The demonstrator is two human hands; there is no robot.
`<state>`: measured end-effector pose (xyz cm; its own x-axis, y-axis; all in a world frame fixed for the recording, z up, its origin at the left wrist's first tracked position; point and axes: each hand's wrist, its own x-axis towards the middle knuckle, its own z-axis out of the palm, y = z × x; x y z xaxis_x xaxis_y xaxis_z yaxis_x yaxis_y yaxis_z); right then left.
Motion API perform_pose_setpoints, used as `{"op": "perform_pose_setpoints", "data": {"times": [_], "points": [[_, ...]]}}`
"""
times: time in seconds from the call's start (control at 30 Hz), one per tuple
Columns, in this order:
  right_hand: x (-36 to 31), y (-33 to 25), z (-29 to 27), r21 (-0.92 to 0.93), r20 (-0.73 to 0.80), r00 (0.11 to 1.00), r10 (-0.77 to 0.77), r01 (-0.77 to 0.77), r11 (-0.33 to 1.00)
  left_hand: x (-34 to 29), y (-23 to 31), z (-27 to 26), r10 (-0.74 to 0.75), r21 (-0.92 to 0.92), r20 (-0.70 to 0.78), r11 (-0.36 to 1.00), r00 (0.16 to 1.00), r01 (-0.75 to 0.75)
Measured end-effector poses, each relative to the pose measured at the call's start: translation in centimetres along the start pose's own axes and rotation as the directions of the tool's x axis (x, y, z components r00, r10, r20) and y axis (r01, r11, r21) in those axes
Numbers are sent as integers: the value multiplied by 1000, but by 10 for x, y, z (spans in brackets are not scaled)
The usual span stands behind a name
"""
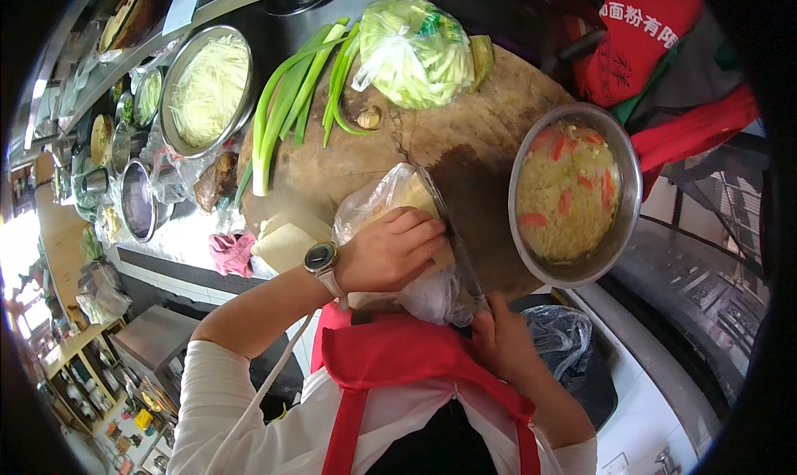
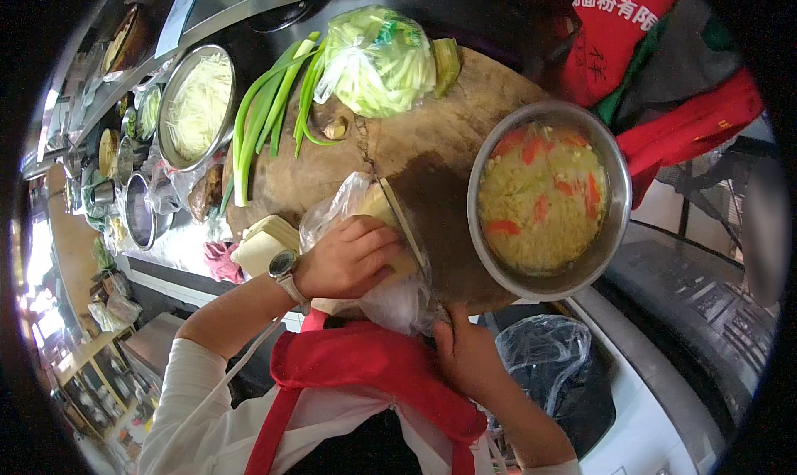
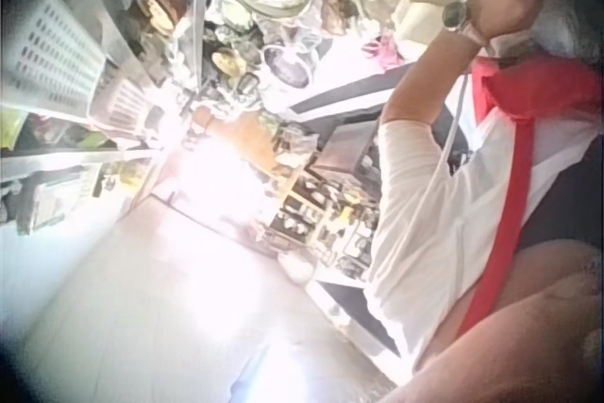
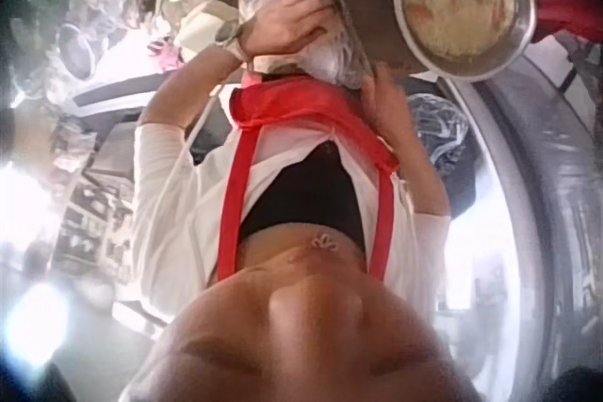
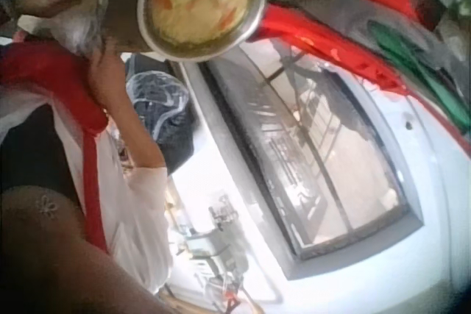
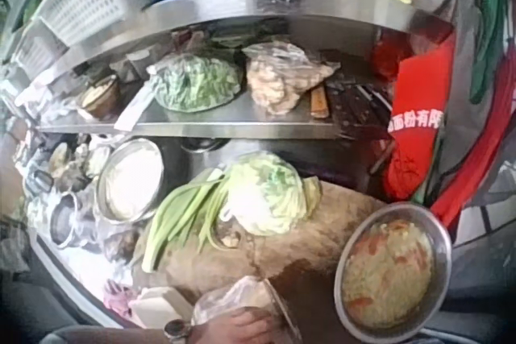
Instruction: The person slices a block of white tofu into thin rectangular pieces using a large cleaver on a wooden cutting board. The person then places the sliced tofu into a metal bowl and moves to a wok station to mix a bowl of chopped vegetables.
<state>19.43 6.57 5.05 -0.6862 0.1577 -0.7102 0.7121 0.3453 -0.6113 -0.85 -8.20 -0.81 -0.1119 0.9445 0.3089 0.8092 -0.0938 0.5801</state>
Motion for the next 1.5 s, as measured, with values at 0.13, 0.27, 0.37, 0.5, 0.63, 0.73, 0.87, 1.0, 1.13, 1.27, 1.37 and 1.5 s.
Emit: {"op": "perform_pose_setpoints", "data": {"times": [0.13, 0.27, 0.37, 0.5, 0.63, 0.73, 0.87, 1.0, 1.13, 1.27, 1.37, 1.5], "points": [[8, -7, 9, -121, -63, 998, 17, -25, 992, -2, -1, 3, 8, -7, -47, 1000, 999, -8], [21, 7, 21, -152, -119, 992, -45, 27, 988, -2, 0, 3, 14, 16, -17, 1000, 1000, -14], [29, 13, 31, -172, -148, 989, -18, -8, 985, -3, 1, 1, 7, 20, -2, 1000, 1000, -7], [34, 20, 29, -86, -120, 991, -58, 48, 995, -6, 3, 0, -32, -4, 0, 999, 999, 32], [14, 17, 7, 23, -149, 981, -121, 126, 992, -2, 7, -5, -51, -47, -20, 998, 998, 50], [-16, 0, -17, 138, -79, 994, -82, 92, 986, 3, 32, -26, -308, -228, -249, 940, 918, 253], [-49, -23, -30, 758, 134, 988, -80, -50, 650, -2, 46, -24, -699, -953, -206, 302, 685, 21], [-57, -33, -25, 778, 316, 940, -128, -180, 602, -19, 54, -20, -617, -934, -45, -254, 785, -253], [-46, -28, -16, 759, 490, 862, -133, -346, 551, -55, 61, -12, -597, -798, -116, -420, 794, -432], [-36, -47, -3, 706, 488, 868, -91, -331, 626, -81, 64, -8, -684, -735, -137, -414, 716, -536], [-29, -64, 3, 631, 500, 862, -84, -296, 717, -93, 67, -12, -690, -697, -172, -419, 703, -582], [-21, -74, 13, 605, 502, 862, -69, -292, 741, -107, 75, -40, -766, -704, -129, -376, 629, -602]]}}
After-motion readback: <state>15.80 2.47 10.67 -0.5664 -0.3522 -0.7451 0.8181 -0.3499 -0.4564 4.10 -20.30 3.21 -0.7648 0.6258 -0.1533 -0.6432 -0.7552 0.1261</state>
